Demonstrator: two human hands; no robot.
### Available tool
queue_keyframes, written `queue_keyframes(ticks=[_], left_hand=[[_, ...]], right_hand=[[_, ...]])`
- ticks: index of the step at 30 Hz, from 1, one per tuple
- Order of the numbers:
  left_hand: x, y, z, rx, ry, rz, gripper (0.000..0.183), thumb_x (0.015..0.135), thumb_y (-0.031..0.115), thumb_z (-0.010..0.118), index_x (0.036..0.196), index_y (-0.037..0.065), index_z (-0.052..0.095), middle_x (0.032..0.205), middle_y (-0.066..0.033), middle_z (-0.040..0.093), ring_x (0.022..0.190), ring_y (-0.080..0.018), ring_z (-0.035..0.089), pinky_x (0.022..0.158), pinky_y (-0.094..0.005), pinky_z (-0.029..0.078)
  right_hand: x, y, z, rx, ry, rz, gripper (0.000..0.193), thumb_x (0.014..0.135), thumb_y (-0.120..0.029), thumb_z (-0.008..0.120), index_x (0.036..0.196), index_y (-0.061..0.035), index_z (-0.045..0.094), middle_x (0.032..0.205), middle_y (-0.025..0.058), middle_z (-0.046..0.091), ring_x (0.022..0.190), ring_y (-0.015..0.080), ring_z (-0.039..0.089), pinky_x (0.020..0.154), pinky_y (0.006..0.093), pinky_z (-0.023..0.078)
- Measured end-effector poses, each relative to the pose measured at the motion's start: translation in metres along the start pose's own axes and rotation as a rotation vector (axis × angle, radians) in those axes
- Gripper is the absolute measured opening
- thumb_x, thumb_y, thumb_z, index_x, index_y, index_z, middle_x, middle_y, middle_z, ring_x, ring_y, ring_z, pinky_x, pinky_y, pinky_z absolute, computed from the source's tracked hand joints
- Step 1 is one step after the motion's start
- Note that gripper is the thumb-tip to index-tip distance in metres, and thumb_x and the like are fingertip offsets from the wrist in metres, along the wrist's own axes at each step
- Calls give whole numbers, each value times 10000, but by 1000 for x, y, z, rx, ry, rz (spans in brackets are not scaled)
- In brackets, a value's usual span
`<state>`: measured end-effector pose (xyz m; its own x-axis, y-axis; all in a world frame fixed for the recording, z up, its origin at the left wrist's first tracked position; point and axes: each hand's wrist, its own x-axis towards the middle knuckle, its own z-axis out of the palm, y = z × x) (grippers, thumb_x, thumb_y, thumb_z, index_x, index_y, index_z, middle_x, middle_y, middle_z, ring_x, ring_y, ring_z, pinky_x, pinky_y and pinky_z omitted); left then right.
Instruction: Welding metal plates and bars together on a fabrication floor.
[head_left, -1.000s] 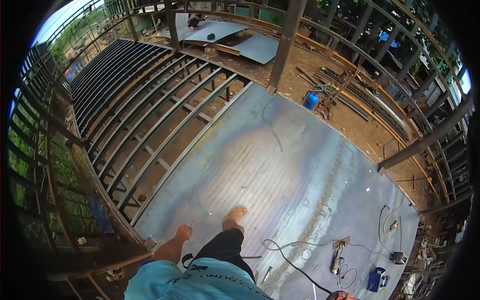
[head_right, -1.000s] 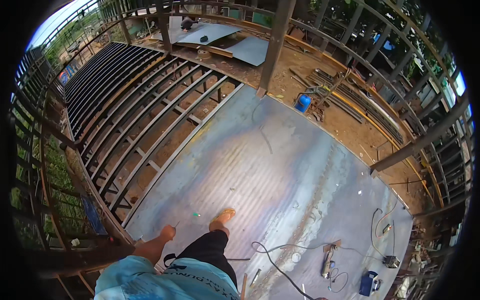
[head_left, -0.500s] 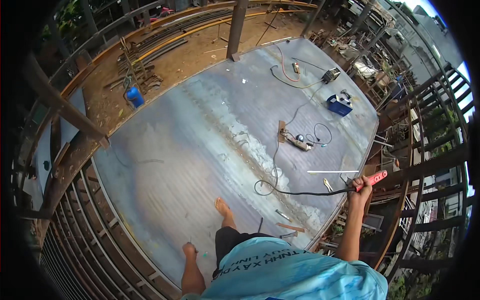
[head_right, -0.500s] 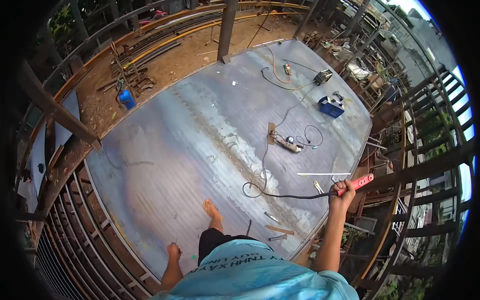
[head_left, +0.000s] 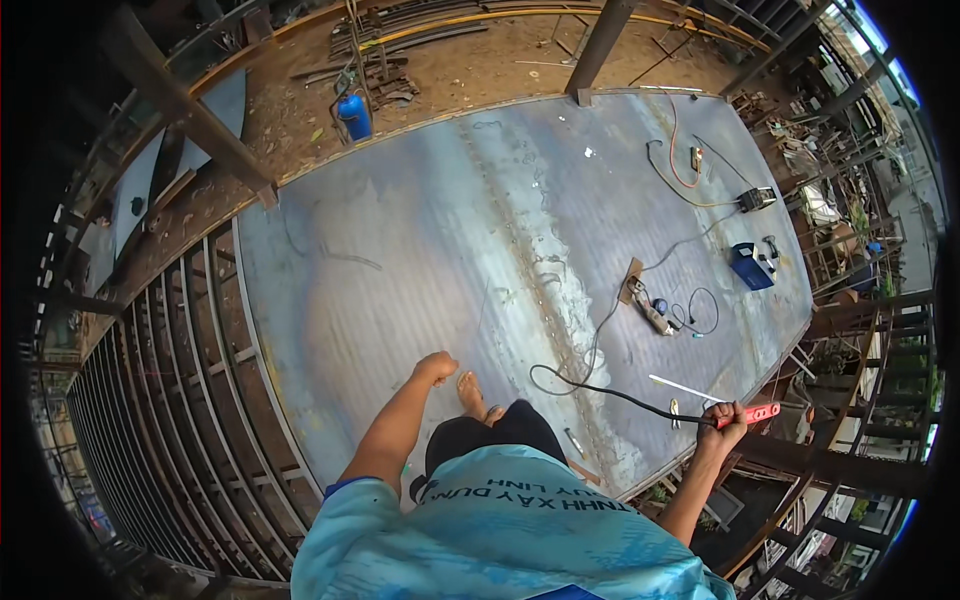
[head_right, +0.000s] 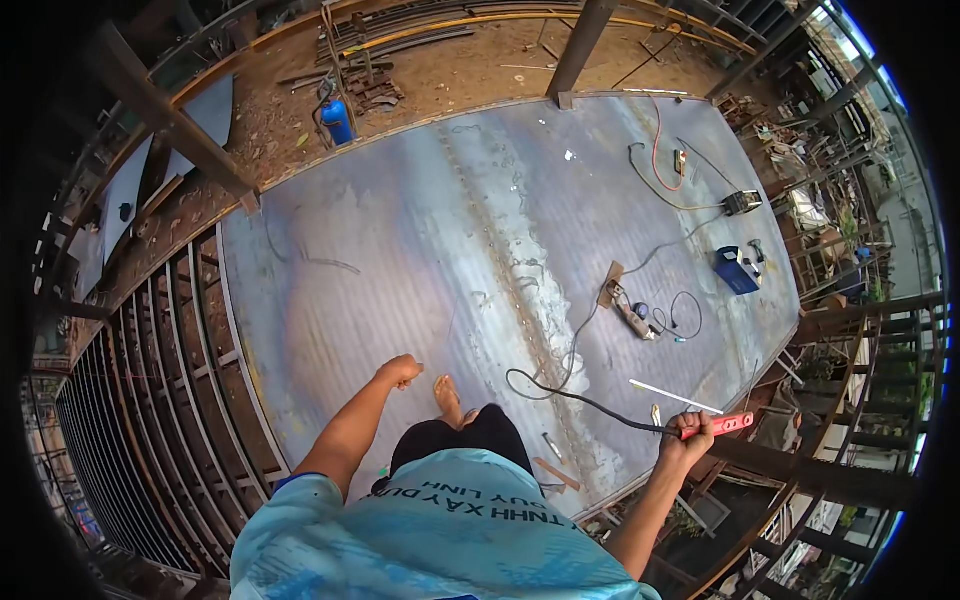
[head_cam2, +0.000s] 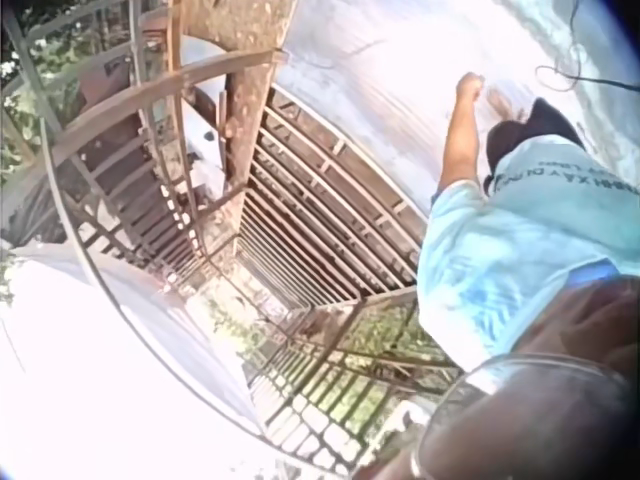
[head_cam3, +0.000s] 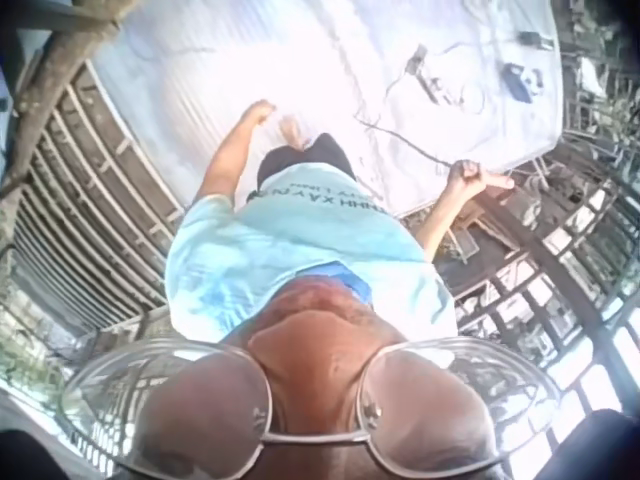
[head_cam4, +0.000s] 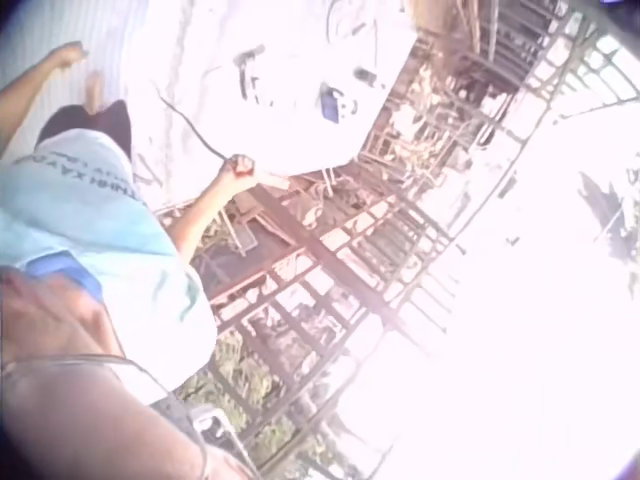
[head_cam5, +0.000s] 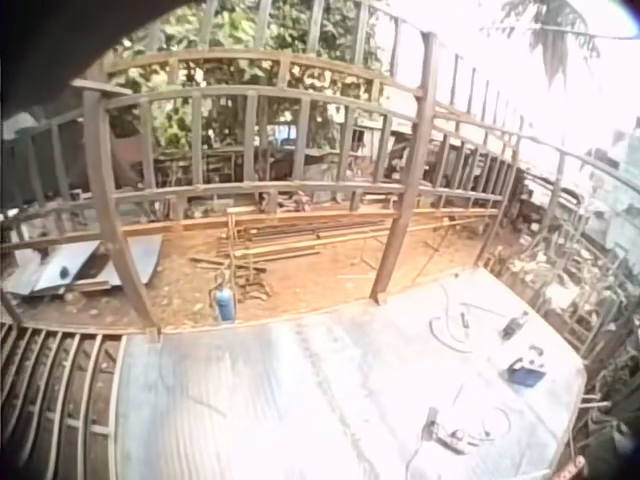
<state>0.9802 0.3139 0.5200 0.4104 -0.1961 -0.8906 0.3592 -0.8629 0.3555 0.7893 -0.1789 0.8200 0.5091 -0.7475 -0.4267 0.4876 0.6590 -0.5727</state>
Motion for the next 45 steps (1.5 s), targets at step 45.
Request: queue_keyframes(ticks=[45], left_hand=[[111, -71, 16, -182, 606, -64, 196, 524, 125, 806, 651, 50, 676, 686, -149, 652, 705, -353, 652, 668, -416, 547]], right_hand=[[305, 255, 319, -158, -289, 428, 288, 858, -39, 587, 678, -117, 377, 594, -33, 348, 496, 93, 346, 465, 230, 334]])
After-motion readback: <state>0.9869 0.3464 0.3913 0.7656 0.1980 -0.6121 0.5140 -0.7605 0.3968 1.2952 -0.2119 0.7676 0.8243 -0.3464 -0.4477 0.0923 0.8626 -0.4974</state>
